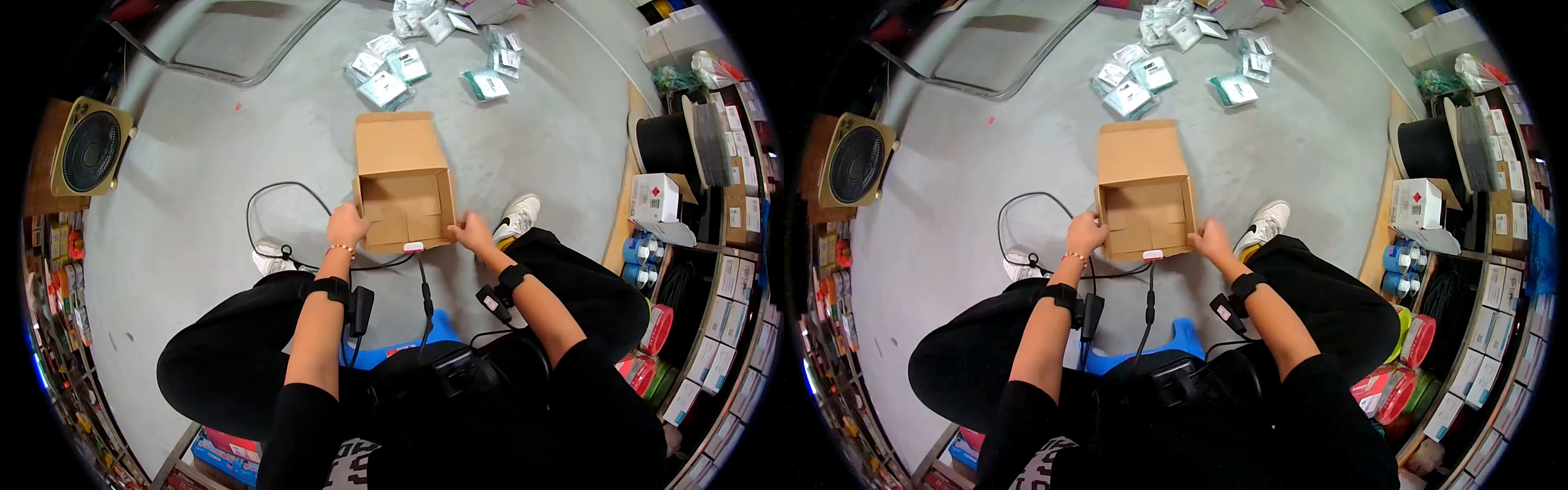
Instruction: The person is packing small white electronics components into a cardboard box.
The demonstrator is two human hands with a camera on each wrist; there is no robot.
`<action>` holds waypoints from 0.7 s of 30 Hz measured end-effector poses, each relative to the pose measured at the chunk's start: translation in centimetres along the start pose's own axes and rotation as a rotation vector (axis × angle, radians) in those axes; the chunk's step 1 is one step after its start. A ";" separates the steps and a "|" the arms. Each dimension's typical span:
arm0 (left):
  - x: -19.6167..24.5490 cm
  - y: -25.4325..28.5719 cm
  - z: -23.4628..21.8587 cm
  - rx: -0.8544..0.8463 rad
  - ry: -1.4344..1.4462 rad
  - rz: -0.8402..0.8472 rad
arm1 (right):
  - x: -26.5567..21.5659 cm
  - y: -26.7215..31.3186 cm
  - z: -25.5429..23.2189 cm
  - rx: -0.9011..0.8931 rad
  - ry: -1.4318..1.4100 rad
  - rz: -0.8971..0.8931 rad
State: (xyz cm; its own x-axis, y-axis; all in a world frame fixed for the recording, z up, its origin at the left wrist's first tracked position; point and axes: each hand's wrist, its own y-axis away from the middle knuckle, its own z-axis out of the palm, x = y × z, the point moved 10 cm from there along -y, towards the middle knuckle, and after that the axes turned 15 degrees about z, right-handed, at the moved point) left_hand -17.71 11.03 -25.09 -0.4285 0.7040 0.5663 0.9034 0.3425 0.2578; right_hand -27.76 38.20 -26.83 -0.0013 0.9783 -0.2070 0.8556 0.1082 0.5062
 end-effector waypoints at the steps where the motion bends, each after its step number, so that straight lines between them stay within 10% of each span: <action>1: -0.1 -0.4 0.7 -0.036 -0.056 0.016 | -0.1 0.9 1.0 -0.202 0.011 0.062; 5: 0.8 -0.7 0.0 -0.044 -0.087 0.103 | 2.1 8.3 9.9 -1.070 0.127 0.226; 8: -0.7 -2.0 -1.5 0.072 -0.105 0.155 | 0.2 19.4 16.6 -1.632 0.126 -0.070; 10: -1.6 -2.9 -3.4 0.172 -0.108 0.175 | -3.6 25.0 18.0 -1.671 0.124 -0.536; 16: -3.1 -6.5 -4.9 -0.002 -0.023 0.000 | -3.2 27.1 21.1 -1.794 0.332 -0.652; 21: -4.8 -7.4 -3.0 -0.229 0.091 -0.074 | -3.7 24.5 18.0 -1.837 0.420 -0.303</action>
State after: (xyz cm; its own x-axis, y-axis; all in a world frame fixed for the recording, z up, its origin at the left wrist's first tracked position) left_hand -22.27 3.21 -27.39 -0.4999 0.6199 0.6048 0.8535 0.2338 0.4657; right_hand 2.52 34.09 -28.78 -0.3730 0.8361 -0.4022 -0.7227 0.0100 0.6911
